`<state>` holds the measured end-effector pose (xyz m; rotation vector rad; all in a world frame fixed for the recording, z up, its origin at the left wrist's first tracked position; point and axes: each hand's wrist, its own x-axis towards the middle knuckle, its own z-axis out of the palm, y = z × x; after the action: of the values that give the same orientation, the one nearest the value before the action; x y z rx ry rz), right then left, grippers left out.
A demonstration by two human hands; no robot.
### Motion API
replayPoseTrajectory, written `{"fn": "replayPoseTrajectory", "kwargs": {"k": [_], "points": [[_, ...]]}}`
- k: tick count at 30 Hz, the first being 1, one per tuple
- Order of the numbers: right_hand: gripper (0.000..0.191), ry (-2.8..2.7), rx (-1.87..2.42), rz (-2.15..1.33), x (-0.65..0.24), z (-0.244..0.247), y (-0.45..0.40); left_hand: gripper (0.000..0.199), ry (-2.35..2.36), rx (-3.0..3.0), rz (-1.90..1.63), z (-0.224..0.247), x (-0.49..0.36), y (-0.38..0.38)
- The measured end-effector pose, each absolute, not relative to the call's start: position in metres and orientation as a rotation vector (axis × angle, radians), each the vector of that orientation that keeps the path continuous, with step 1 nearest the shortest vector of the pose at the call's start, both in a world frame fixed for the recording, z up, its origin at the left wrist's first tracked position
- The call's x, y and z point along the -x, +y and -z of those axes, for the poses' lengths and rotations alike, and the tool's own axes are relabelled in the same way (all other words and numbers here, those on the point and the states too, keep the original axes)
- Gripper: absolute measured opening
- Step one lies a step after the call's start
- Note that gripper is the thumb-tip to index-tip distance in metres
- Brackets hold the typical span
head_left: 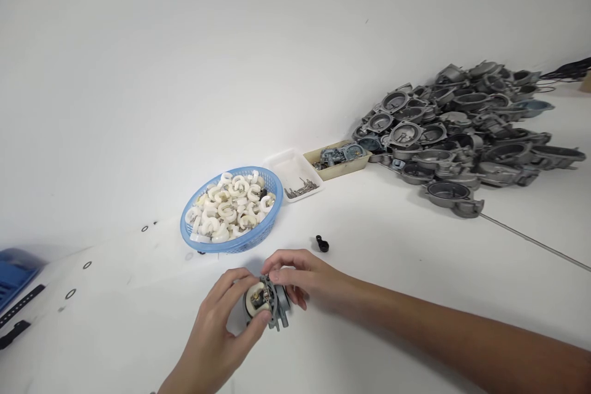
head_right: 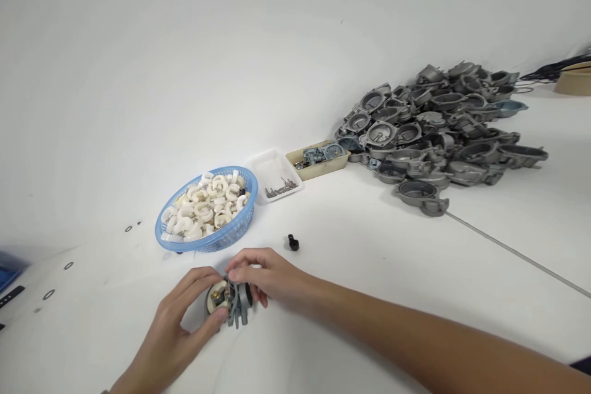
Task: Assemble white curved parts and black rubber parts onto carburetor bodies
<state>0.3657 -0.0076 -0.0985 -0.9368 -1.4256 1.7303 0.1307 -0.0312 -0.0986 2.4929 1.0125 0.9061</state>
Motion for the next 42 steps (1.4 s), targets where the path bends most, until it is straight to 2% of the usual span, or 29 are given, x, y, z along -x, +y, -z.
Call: {"fn": "replayPoseTrajectory", "kwargs": {"k": [22,32,42], "points": [[0.048,-1.383,0.963,-1.751,-0.3639,0.0951,-0.0095,0.027,1.019,-2.485,-0.912,0.0995,-0.1305,-0.0320],[0.040,-1.384,0.957,-1.759,-0.3636,0.0985,-0.0088,0.027,1.025,-2.489,-0.915,0.0961,-0.1324,-0.0326],[0.040,-1.399,0.952,-1.755,-0.3642,0.0974,-0.0089,0.027,1.021,-2.486,-0.891,0.0970,-0.1312,-0.0322]]}}
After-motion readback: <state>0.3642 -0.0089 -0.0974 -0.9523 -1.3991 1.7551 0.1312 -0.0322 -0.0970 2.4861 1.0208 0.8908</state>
